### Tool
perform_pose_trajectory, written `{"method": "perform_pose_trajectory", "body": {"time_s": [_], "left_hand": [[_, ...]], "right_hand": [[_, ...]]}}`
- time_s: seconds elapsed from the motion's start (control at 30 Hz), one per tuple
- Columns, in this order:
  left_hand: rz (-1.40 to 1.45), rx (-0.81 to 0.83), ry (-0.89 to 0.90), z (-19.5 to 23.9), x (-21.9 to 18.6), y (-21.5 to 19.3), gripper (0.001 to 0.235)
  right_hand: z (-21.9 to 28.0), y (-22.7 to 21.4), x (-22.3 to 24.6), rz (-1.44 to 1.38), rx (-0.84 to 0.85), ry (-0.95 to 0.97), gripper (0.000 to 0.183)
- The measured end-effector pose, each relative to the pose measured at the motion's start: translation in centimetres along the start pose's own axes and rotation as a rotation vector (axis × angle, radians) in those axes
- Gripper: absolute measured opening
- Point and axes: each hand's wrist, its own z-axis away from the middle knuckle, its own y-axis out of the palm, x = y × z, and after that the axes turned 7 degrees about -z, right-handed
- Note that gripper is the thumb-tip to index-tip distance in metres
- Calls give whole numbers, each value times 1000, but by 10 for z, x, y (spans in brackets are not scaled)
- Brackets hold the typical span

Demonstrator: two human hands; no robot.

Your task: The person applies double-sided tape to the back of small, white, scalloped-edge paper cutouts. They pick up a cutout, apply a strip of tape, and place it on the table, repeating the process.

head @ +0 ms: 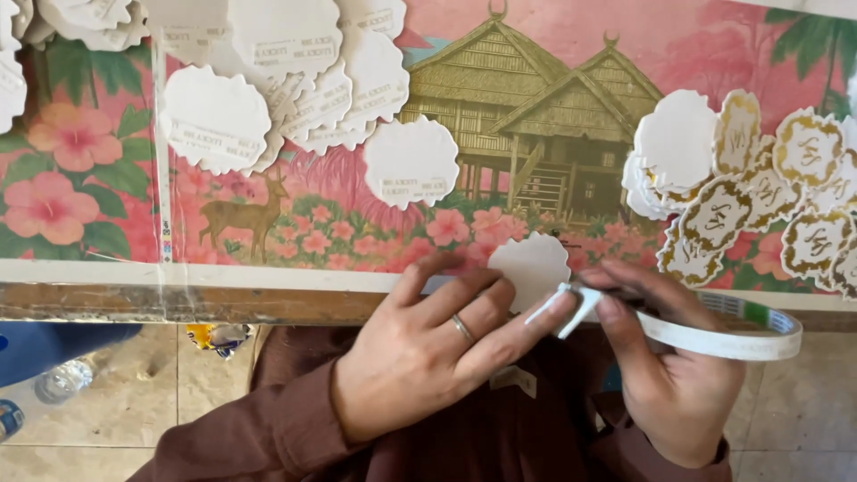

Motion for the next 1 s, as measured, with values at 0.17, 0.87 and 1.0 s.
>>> {"method": "perform_pose_trajectory", "body": {"time_s": [0.17,0.87,1.0], "left_hand": [[80,34,-103,-2,-2,3,38],[246,-24,-8,5,14,3,31],[227,-38,9,4,14,4,31]], "right_hand": [[2,0,-9,6,-59,38,21],[3,35,2,156,38,-120,18],[6,44,-1,213,-33,-258,13]]}}
